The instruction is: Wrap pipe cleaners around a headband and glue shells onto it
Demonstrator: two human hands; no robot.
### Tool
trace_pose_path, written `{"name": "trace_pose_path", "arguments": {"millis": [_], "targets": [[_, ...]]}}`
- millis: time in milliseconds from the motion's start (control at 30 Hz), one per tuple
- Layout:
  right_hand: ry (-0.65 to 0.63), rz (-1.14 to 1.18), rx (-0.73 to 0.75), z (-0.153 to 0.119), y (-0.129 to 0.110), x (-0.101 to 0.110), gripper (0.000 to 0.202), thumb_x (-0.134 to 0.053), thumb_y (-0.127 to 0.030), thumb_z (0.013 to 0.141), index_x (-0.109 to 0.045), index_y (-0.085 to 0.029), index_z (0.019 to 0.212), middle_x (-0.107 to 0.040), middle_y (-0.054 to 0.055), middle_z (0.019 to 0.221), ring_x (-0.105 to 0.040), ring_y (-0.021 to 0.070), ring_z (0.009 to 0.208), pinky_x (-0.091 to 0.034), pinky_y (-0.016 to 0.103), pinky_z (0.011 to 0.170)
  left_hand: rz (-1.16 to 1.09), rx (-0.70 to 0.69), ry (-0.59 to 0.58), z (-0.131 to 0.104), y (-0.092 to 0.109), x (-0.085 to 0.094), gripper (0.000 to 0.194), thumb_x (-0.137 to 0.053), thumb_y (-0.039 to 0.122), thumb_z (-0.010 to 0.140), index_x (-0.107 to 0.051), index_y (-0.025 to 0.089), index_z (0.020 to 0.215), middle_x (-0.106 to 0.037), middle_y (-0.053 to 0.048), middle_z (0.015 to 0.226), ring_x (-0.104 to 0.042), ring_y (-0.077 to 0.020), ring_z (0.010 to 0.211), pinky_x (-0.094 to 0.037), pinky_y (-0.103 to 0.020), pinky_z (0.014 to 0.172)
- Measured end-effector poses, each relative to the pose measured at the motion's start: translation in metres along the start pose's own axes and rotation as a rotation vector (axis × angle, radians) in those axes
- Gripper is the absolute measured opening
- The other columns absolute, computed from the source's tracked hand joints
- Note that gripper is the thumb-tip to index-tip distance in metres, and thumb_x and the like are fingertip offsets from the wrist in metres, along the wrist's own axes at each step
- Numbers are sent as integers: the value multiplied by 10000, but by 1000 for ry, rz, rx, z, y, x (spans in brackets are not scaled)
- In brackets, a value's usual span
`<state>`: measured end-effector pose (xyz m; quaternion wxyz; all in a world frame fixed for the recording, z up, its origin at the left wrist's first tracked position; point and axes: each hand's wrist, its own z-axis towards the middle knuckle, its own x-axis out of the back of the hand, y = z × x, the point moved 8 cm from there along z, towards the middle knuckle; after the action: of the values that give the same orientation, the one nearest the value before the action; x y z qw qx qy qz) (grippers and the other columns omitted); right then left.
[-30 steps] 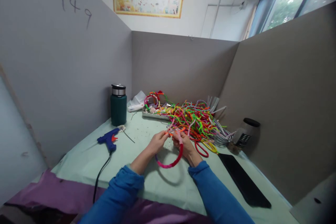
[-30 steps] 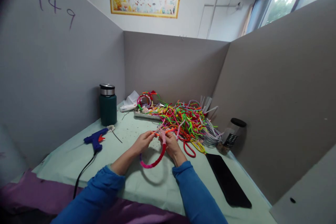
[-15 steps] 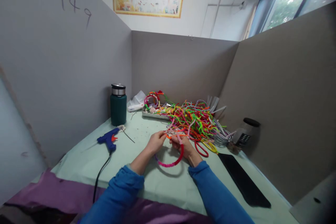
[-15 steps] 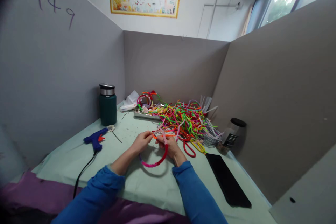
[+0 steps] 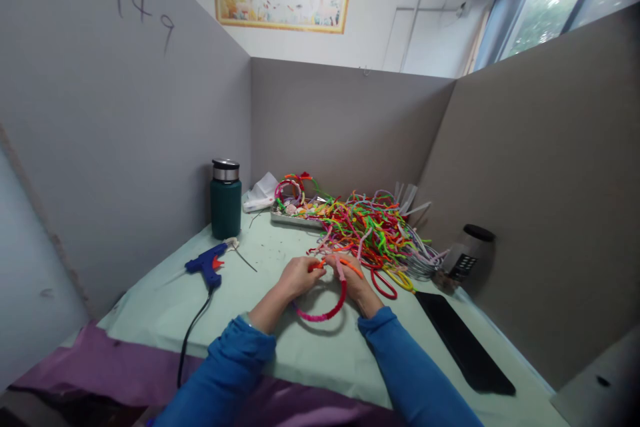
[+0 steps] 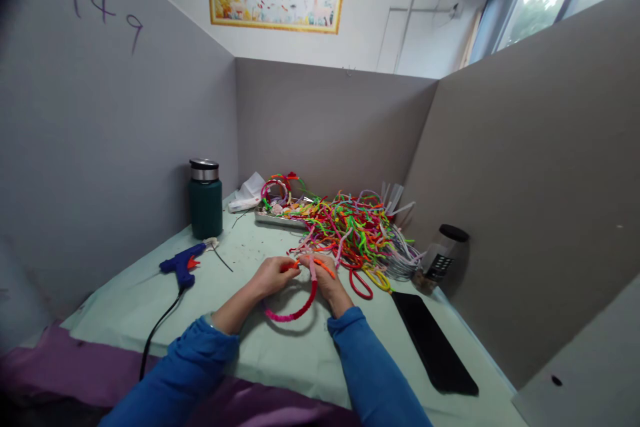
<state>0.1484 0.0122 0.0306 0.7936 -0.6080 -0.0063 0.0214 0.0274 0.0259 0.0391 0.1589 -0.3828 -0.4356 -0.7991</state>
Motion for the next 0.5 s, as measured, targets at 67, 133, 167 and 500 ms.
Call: {"name": "trace_pose_path", "arguments": {"millis": [67, 133, 167, 500], "targets": [[26, -29, 90, -1, -10, 1, 255, -670, -438, 681, -615, -206, 591, -525, 9, 595, -447, 164, 620, -332, 270, 524, -12, 15, -4, 0, -1, 0, 262, -514, 346, 818, -679, 172, 712, -594, 5, 596, -476, -114, 577, -283, -216, 559], [48, -45, 101, -1, -11, 2, 254, -667, -432, 685, -624, -201, 589, -529, 5, 590, -445, 157, 604, -332, 270, 525, -18, 11, -8, 0, 0, 0, 294, -490, 340, 833, -669, 166, 679, -571, 7, 567, -457, -109, 562, -273, -217, 552], [67, -46, 81, 0, -8, 4, 261, -671, -433, 682, -621, -197, 583, -522, 0, 578, -436, 149, 585, -326, 266, 518, -21, 2, -13, 0, 1, 0, 301, -485, 339, 836, -665, 166, 669, -564, 9, 561, -449, -107, 558, -267, -218, 549], [107, 226, -111, 14, 32, 13, 407, -767, -469, 574, -468, -192, 574, -316, -88, 475, -248, 56, 415, -198, 230, 412, -175, -78, -39, 0, 16, 3, 313, -466, 355, 835, -627, 145, 668, -511, 16, 574, -424, -108, 585, -301, -214, 555]]}}
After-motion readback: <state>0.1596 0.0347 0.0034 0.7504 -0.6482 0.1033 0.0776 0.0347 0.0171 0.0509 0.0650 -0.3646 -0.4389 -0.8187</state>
